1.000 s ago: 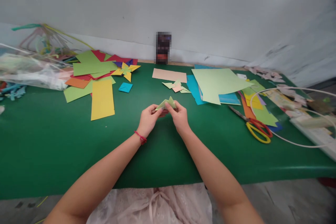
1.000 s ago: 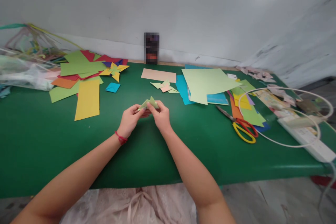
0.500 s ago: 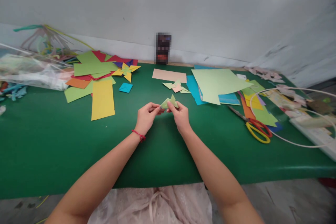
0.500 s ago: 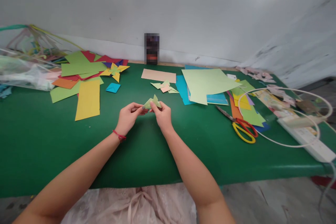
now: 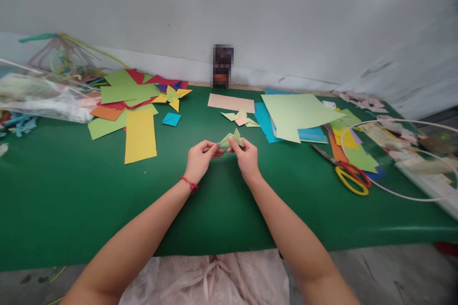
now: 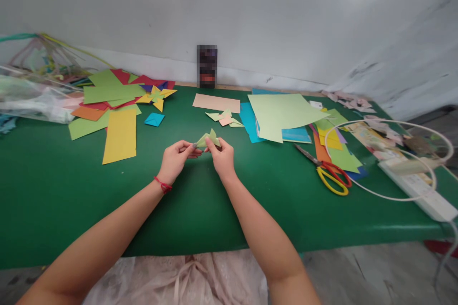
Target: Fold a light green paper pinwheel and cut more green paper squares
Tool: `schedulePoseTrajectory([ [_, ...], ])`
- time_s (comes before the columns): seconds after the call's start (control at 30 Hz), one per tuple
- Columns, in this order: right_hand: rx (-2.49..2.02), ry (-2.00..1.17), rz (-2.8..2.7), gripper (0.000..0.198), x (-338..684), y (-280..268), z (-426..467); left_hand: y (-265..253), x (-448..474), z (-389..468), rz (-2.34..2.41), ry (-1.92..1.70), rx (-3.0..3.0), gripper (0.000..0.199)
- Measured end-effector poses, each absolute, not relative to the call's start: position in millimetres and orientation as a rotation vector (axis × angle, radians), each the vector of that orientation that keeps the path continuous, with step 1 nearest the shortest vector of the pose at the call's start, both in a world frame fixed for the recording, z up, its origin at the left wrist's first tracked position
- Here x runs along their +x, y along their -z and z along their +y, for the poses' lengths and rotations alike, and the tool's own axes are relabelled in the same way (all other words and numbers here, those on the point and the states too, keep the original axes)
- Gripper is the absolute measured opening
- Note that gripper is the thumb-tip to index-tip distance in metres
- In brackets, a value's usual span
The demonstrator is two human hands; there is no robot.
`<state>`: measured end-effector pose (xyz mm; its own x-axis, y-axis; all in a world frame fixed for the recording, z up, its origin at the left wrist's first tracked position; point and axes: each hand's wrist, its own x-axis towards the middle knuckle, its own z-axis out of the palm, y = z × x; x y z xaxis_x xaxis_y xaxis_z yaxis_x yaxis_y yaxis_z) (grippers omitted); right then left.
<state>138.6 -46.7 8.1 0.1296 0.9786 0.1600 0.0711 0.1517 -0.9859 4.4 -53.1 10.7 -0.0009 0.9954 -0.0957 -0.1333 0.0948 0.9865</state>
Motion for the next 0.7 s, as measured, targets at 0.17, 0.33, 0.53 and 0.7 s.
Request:
schedulePoseTrajectory([
  [0.17, -1.212, -0.962, -1.202, 0.028, 138.1, -8.6, -47.1, -8.5, 5.7, -51.9, 1.162, -1.194, 1.033, 0.029],
  [0.33, -1.215, -0.983, -1.161, 0.028, 141.0, -7.4, -44.9, -6.5, 3.0, -49.3, 1.084, -1.207, 1.03, 0.037],
  [0.53, -1.148, -1.062, -1.206, 0.026, 137.1, -4.1, -46.6, -3.2, 6.5, -53.3, 1.058, -1.148, 1.176, 0.028],
  [0.7, -1.116, -1.093, -1.245, 0.026, 132.7, -3.0, -50.7, -4.6, 6.4, -55.4, 1.086, -1.125, 1.262, 0.024],
])
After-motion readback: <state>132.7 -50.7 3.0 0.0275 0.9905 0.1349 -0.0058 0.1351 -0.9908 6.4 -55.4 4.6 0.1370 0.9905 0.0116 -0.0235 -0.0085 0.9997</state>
